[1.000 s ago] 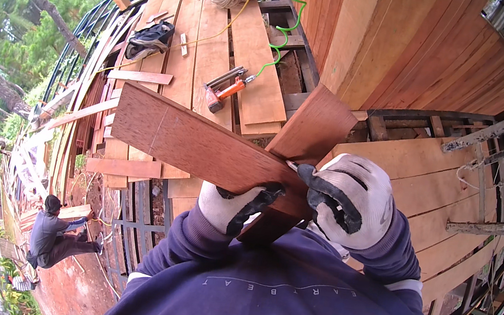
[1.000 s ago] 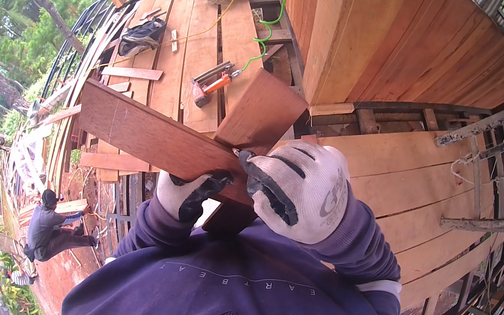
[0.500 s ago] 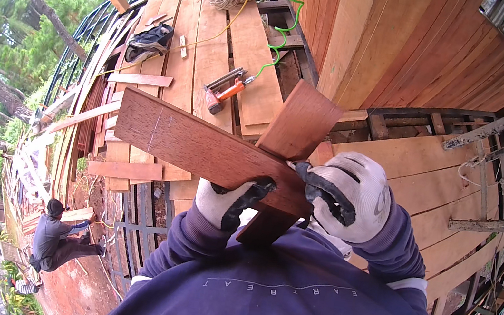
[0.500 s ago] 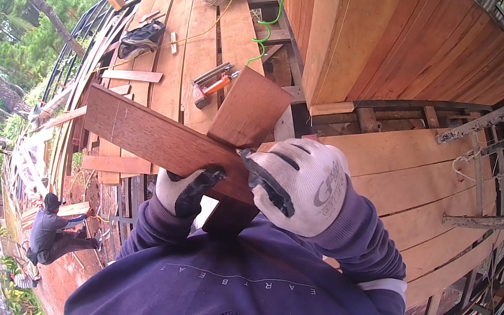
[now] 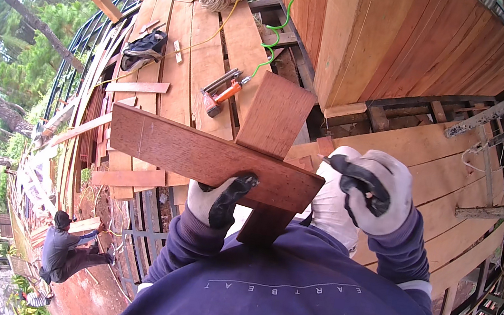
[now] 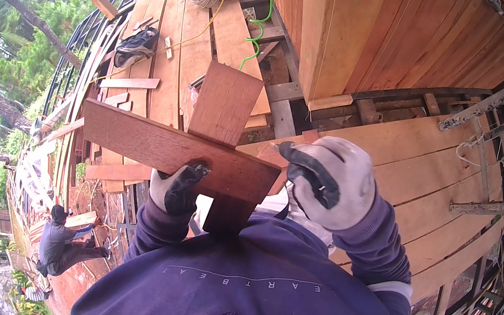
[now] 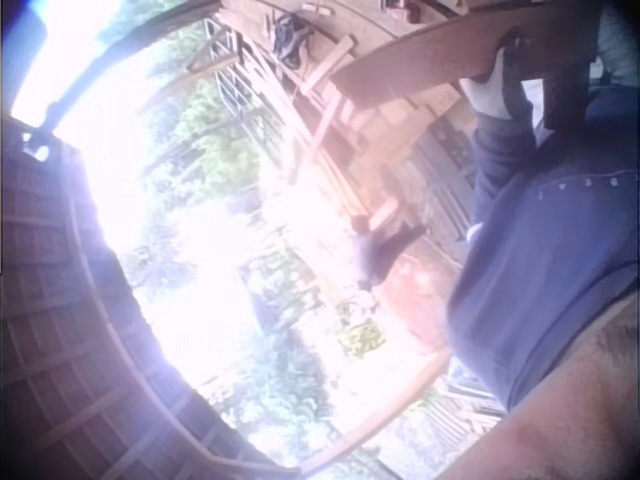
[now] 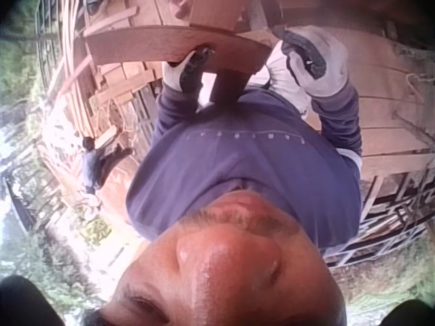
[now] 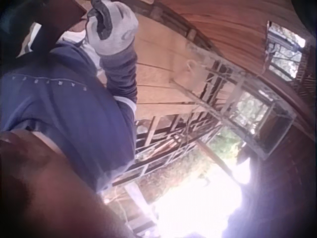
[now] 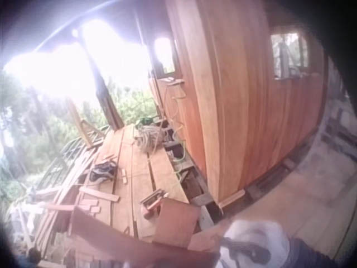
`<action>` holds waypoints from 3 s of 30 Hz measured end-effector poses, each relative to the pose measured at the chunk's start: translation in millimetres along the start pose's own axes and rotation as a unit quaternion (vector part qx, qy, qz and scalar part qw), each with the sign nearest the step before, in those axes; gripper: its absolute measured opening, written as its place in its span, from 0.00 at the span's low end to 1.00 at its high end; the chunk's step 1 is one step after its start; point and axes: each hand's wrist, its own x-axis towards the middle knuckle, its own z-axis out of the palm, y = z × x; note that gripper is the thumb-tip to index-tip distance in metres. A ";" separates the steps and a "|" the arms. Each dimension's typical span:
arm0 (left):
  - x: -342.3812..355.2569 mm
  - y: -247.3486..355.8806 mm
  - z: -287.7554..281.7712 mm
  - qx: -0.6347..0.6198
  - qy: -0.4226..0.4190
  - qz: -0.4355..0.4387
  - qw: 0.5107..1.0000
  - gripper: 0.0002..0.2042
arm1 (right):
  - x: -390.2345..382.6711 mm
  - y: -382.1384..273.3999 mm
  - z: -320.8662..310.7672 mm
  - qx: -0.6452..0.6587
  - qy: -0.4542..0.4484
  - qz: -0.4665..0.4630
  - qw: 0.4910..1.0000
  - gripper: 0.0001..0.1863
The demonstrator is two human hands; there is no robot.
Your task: The person measures a piece of wood siding with a tape measure and marks it with a pencil. They then fit the piece into a gap in the wall and use a nail gun to secure it. The person repeats this process with another piece of wood.
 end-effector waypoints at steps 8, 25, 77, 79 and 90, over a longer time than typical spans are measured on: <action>8.8 6.7 18.4 0.015 -0.043 -0.024 0.999 0.14 | 28.9 -2.8 33.0 0.034 -0.009 -0.096 0.995 0.21; 20.0 -11.8 -18.8 0.485 -0.067 0.382 0.783 0.14 | -28.4 23.5 43.9 0.327 0.128 0.189 0.917 0.21; 106.1 -58.6 23.2 0.254 -0.122 0.090 0.955 0.15 | -507.9 350.1 175.6 -0.024 0.267 0.796 0.543 0.20; 121.4 -50.9 16.8 0.262 -0.096 0.138 0.950 0.13 | -492.1 344.6 182.3 -0.005 0.195 0.813 0.549 0.21; 138.4 -34.0 -18.8 0.136 -0.069 0.093 0.984 0.14 | -487.1 260.5 171.2 0.011 0.054 0.822 0.566 0.20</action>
